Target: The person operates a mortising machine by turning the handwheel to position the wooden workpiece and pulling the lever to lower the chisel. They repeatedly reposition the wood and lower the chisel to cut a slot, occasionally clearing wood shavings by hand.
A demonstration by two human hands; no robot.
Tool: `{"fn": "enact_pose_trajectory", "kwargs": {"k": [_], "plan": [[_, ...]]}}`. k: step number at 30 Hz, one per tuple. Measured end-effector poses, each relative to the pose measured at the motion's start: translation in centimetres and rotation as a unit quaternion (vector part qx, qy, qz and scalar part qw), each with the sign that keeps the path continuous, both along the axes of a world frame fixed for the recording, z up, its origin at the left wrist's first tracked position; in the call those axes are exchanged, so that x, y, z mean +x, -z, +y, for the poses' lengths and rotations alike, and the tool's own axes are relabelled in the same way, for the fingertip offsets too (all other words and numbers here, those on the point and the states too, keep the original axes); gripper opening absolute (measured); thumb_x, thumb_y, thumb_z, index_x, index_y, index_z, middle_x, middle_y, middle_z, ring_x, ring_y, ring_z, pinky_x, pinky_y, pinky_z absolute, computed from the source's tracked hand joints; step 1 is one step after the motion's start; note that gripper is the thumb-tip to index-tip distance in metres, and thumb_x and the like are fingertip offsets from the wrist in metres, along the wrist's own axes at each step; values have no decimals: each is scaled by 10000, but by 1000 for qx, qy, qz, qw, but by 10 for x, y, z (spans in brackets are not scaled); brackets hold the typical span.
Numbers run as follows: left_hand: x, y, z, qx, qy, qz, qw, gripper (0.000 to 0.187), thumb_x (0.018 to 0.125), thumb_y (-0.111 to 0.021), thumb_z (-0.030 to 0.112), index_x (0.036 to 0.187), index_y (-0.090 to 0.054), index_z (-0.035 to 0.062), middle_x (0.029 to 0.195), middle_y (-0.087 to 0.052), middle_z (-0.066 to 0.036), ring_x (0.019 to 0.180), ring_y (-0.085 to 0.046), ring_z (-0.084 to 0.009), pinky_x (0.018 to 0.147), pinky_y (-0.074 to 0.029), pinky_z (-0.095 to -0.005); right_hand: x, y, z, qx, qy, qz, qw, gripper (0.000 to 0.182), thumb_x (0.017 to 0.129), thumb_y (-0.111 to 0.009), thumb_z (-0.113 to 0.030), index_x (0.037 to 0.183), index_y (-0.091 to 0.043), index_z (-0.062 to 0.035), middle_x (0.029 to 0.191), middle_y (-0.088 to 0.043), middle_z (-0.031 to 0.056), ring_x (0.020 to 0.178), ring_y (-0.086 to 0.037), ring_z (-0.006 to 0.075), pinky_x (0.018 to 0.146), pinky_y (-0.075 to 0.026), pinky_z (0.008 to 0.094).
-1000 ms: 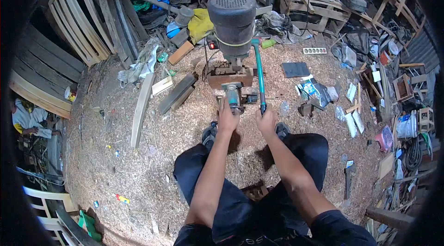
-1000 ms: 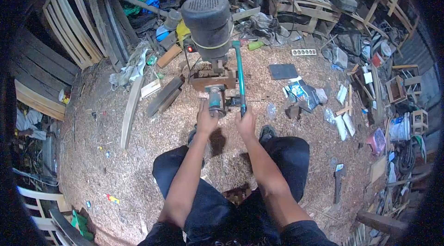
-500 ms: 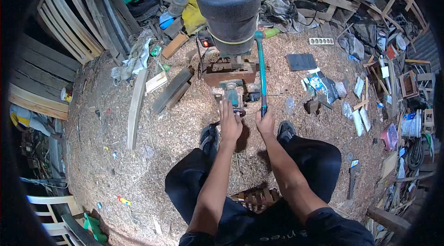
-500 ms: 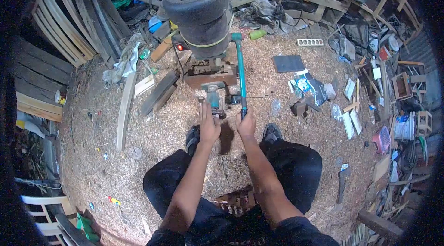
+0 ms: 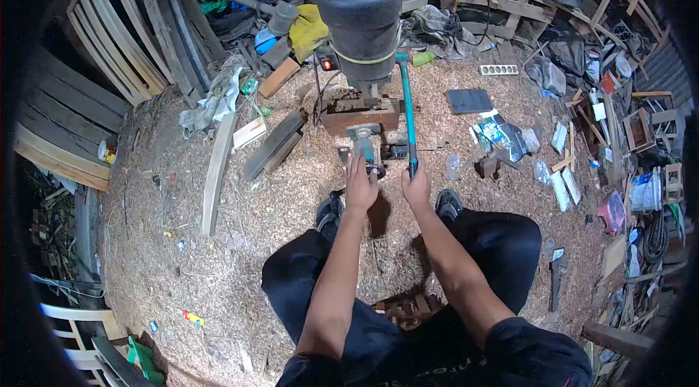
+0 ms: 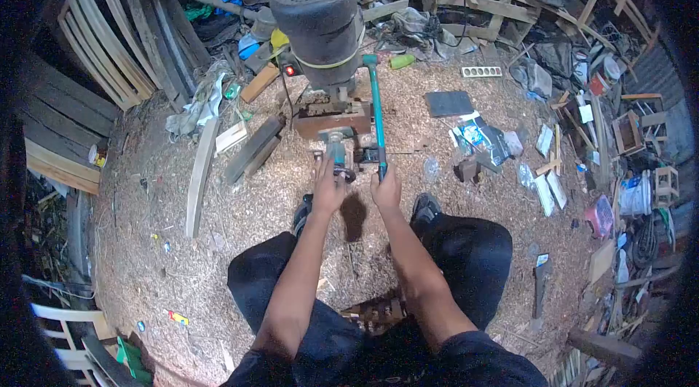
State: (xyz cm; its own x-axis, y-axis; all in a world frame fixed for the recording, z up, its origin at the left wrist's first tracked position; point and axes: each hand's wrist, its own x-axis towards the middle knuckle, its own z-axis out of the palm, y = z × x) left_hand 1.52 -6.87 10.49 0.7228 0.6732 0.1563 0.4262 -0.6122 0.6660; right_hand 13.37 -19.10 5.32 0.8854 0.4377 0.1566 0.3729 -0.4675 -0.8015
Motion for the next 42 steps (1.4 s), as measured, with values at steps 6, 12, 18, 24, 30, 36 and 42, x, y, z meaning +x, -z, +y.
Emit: {"fn": "enact_pose_trajectory", "kwargs": {"k": [6, 12, 18, 24, 30, 36, 42], "plan": [[6, -17, -6, -39, -31, -94, 994, 506, 894, -593, 143, 1339, -453, -52, 1401, -448, -264, 1320, -401, -426, 1117, -321, -428, -25, -156, -23, 146, 9, -153, 977, 425, 825, -638, -58, 1228, -512, -5, 1108, -552, 230, 1111, -530, 417, 932, -446, 438], [10, -135, -11, 17, -23, -221, 975, 426, 908, -579, 124, 1294, -490, -30, 1309, -521, -260, 1240, -490, -413, 1044, -395, -439, -15, -301, -27, 182, -63, -148, 970, 142, 946, -585, -124, 935, -602, 17, 808, -590, 146, 770, -591, 223, 718, -482, 346], [50, -304, 31, 107, 30, -360, 927, 475, 934, -545, 153, 1365, -438, -17, 1399, -459, -247, 1331, -418, -385, 1114, -322, -424, 90, -433, 53, 276, -154, -348, 883, 468, 976, -538, -135, 1393, -356, -26, 1066, -606, 224, 949, -637, 286, 849, -495, 371], [95, -350, 74, 223, 13, -367, 903, 542, 961, -503, 218, 1452, -358, 42, 1542, -276, -223, 1427, -284, -360, 1160, -243, -411, 171, -426, 103, 85, -200, -433, 875, 744, 852, -482, 8, 1518, -152, -27, 1536, -221, 279, 1409, -280, 398, 1121, -340, 432], [109, -352, 98, 275, 14, -388, 880, 524, 964, -501, 229, 1440, -382, 47, 1535, -288, -222, 1413, -304, -372, 1152, -254, -430, 223, -425, 133, -207, -179, -397, 876, 874, 798, -503, 7, 1554, -85, -128, 1619, -114, 57, 1449, -242, 322, 1066, -431, 450], [113, -340, 104, 288, 28, -402, 869, 557, 969, -501, 233, 1465, -346, 35, 1539, -278, -230, 1423, -286, -372, 1160, -229, -428, 269, -393, 173, -255, -217, -395, 856, 1019, 732, -565, 77, 1558, -19, -165, 1626, -83, 39, 1410, -330, 316, 1019, -476, 443], [112, -328, 106, 281, 34, -404, 870, 619, 940, -530, 221, 1495, -297, 73, 1527, -262, -276, 1401, -296, -437, 1141, -264, -473, 266, -379, 173, -256, -229, -372, 862, 1049, 747, -637, -2, 1552, 17, -159, 1630, 24, 40, 1362, -396, 306, 1003, -489, 460]]}}
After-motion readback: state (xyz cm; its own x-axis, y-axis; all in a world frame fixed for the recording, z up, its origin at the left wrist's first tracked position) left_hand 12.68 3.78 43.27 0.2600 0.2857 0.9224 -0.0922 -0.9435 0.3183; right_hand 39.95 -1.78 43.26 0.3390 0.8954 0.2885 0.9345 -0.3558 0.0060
